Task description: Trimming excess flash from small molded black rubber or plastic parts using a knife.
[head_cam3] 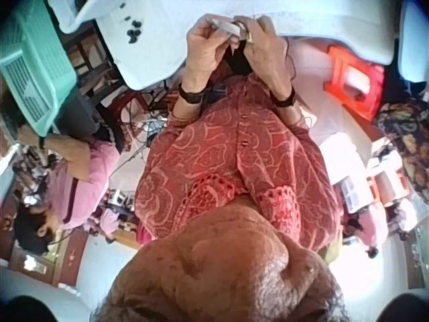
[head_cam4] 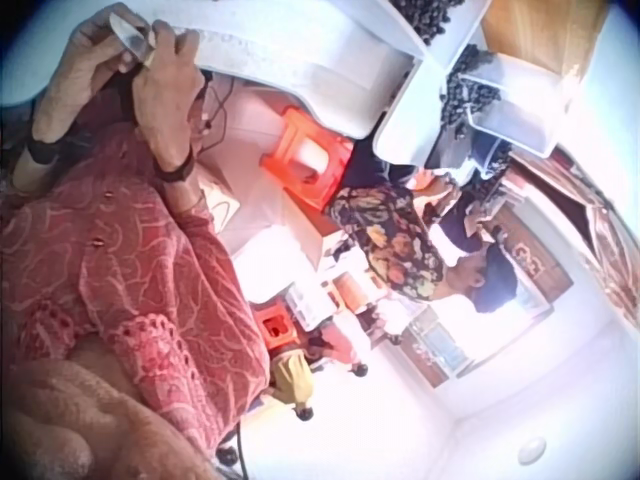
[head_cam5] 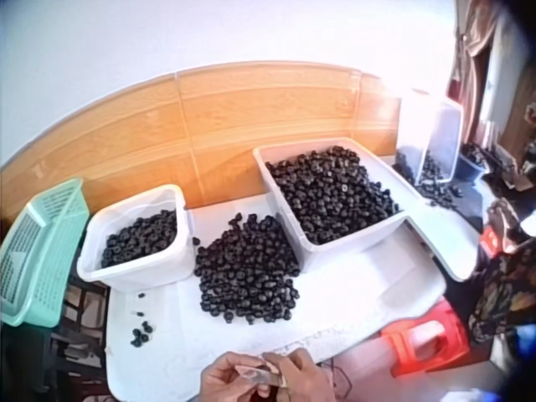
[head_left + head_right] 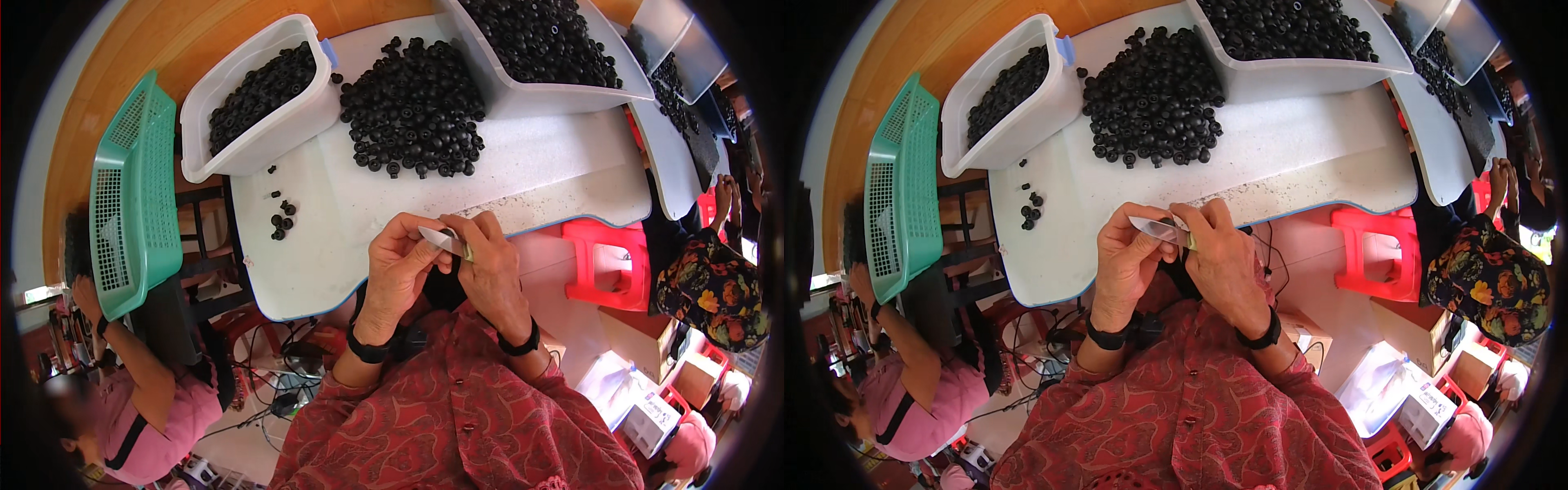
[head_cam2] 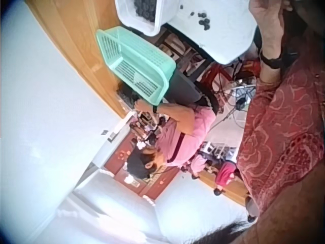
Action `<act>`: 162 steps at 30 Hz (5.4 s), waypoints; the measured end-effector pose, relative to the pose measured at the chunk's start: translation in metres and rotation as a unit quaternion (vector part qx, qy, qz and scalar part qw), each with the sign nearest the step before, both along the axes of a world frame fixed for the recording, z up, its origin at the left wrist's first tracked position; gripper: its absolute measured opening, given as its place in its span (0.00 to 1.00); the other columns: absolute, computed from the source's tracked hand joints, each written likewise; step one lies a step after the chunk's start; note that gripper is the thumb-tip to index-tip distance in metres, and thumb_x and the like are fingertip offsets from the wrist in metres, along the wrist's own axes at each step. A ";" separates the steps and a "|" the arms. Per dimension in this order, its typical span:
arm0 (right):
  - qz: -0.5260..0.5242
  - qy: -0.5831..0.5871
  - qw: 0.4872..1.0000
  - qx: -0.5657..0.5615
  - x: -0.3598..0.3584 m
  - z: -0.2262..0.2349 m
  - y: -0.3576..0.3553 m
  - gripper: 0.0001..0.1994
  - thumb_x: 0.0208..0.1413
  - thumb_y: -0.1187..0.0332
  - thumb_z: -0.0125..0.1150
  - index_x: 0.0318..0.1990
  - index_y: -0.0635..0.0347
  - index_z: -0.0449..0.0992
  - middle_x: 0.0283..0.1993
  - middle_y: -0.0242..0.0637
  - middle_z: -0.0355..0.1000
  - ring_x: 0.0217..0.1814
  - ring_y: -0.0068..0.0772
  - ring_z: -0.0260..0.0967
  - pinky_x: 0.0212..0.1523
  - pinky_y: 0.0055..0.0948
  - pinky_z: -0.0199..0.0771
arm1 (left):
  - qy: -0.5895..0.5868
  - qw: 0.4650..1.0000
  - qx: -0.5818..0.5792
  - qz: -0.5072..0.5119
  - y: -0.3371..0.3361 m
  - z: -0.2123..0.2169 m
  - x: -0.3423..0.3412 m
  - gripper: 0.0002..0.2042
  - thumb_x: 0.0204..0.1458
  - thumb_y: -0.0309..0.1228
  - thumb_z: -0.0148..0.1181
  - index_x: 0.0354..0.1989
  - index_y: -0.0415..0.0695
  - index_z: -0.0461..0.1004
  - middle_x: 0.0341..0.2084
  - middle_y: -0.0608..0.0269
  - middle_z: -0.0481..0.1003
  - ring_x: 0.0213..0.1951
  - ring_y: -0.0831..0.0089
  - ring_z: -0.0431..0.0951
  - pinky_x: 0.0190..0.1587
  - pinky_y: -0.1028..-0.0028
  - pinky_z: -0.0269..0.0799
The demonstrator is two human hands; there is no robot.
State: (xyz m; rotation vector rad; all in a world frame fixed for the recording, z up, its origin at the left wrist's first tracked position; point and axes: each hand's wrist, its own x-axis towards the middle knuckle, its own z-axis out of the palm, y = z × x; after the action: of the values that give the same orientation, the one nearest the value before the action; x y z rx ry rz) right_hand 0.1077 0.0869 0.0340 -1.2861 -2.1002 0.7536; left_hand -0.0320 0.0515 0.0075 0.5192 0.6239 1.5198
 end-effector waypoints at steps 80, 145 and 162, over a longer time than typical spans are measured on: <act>0.021 0.010 1.000 0.010 0.001 0.002 -0.010 0.25 0.41 0.84 0.54 0.51 0.53 0.74 0.33 0.41 0.66 0.28 0.44 0.71 0.26 0.38 0.72 | -0.031 0.999 -0.002 0.018 -0.013 -0.002 0.000 0.09 0.55 0.23 0.58 0.43 0.36 0.70 0.33 0.57 0.75 0.29 0.75 0.75 0.31 0.75 0.73; -0.032 0.409 0.886 -0.216 -0.024 0.017 -0.031 0.05 0.55 0.80 0.59 0.38 0.65 0.72 0.31 0.32 0.70 0.27 0.16 0.67 0.27 0.16 0.67 | -0.038 0.998 -0.043 0.041 -0.025 0.002 -0.006 0.05 0.55 0.25 0.59 0.37 0.38 0.72 0.23 0.64 0.74 0.22 0.78 0.74 0.25 0.80 0.71; 0.009 0.384 0.837 -0.390 -0.008 0.010 -0.004 0.08 0.58 0.68 0.57 0.30 0.63 0.72 0.18 0.24 0.60 0.16 0.15 0.51 0.17 0.18 0.48 | 0.186 0.980 -0.059 0.024 -0.013 0.039 -0.047 0.04 0.54 0.25 0.59 0.34 0.38 0.73 0.22 0.64 0.74 0.22 0.79 0.73 0.25 0.80 0.72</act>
State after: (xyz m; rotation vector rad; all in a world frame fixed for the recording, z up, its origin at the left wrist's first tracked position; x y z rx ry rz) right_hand 0.0998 0.0824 0.0441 -1.0248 -1.1495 1.8881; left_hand -0.0790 0.0382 0.0470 0.7082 1.0168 1.4297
